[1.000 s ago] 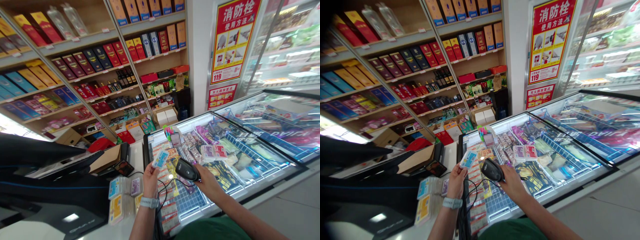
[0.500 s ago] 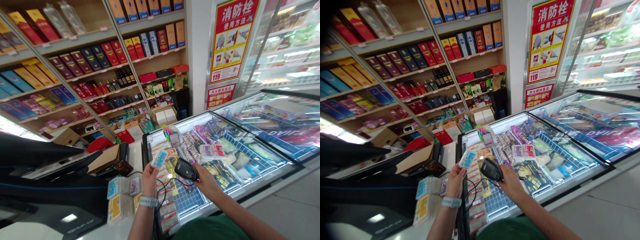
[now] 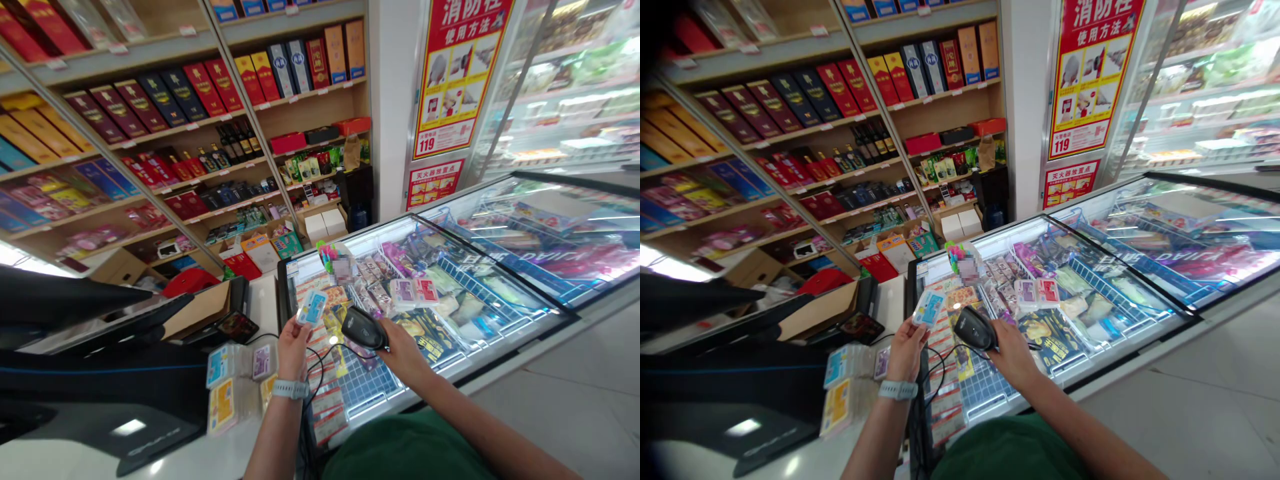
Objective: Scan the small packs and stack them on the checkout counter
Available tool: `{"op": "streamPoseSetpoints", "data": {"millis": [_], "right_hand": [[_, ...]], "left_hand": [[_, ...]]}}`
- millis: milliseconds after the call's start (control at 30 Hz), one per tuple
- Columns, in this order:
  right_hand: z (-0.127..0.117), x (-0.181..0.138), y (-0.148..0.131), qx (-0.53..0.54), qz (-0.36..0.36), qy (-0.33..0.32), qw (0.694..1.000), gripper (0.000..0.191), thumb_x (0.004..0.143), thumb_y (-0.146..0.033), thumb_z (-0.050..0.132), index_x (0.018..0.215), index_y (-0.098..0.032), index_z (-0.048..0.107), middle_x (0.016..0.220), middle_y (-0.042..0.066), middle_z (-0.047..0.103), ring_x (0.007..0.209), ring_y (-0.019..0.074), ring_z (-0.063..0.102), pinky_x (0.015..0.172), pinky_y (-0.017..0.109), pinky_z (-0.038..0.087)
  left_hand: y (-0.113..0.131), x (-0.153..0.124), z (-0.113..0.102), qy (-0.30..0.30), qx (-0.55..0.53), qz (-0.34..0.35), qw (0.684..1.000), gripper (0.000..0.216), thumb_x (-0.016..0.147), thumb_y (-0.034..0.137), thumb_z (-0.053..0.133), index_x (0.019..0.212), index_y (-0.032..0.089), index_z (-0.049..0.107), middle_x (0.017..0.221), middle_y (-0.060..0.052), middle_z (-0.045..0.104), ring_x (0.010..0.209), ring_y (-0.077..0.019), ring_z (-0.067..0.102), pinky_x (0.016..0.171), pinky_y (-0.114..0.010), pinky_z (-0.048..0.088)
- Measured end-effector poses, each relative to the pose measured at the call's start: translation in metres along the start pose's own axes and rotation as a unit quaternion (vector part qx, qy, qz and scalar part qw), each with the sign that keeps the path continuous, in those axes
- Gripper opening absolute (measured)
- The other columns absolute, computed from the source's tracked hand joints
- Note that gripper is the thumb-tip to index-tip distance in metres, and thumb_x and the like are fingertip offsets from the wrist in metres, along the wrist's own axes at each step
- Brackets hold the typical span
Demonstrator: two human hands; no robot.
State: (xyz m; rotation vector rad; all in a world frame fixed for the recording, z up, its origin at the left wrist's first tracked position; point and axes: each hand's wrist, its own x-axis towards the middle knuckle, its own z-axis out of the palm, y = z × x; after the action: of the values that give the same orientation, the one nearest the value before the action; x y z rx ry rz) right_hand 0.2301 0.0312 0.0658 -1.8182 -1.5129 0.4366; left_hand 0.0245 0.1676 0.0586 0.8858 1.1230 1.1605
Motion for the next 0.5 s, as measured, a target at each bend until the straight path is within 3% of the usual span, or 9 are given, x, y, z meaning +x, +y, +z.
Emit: {"op": "streamPoseSetpoints", "data": {"millis": [233,367,500], "right_hand": [[0.001,-0.007,0.007,0.058,0.021,0.045,0.997,0.031,0.07,-0.008,0.055,0.1,-0.018,0.058,0.096,0.007,0.066,0.091,0.0229,0.061,0.081,0.034,0.046],[-0.002,-0.012,0.014,0.114,0.059,0.081,0.988,0.027,0.072,-0.012,0.056,0.098,-0.018,0.06,0.091,0.006,0.068,0.086,0.0223,0.064,0.076,0.032,0.049],[-0.008,-0.021,0.018,0.15,0.071,0.111,0.98,0.036,0.072,-0.014,0.058,0.108,-0.019,0.06,0.1,0.006,0.07,0.093,0.023,0.065,0.082,0.034,0.05]], "left_hand": [[-0.019,0.004,0.007,0.01,0.01,-0.068,0.998,0.037,0.056,0.024,0.079,0.089,0.016,0.064,0.082,-0.002,0.07,0.069,-0.0102,0.062,0.063,-0.021,0.042],[-0.036,0.001,0.027,-0.018,-0.019,-0.119,0.993,0.038,0.058,0.017,0.078,0.091,0.017,0.061,0.082,-0.003,0.07,0.071,-0.0117,0.064,0.066,-0.023,0.046],[-0.057,-0.002,0.055,-0.067,-0.036,-0.15,0.986,0.04,0.058,0.011,0.077,0.094,0.017,0.06,0.079,-0.003,0.07,0.066,-0.0126,0.064,0.067,-0.026,0.05]]}}
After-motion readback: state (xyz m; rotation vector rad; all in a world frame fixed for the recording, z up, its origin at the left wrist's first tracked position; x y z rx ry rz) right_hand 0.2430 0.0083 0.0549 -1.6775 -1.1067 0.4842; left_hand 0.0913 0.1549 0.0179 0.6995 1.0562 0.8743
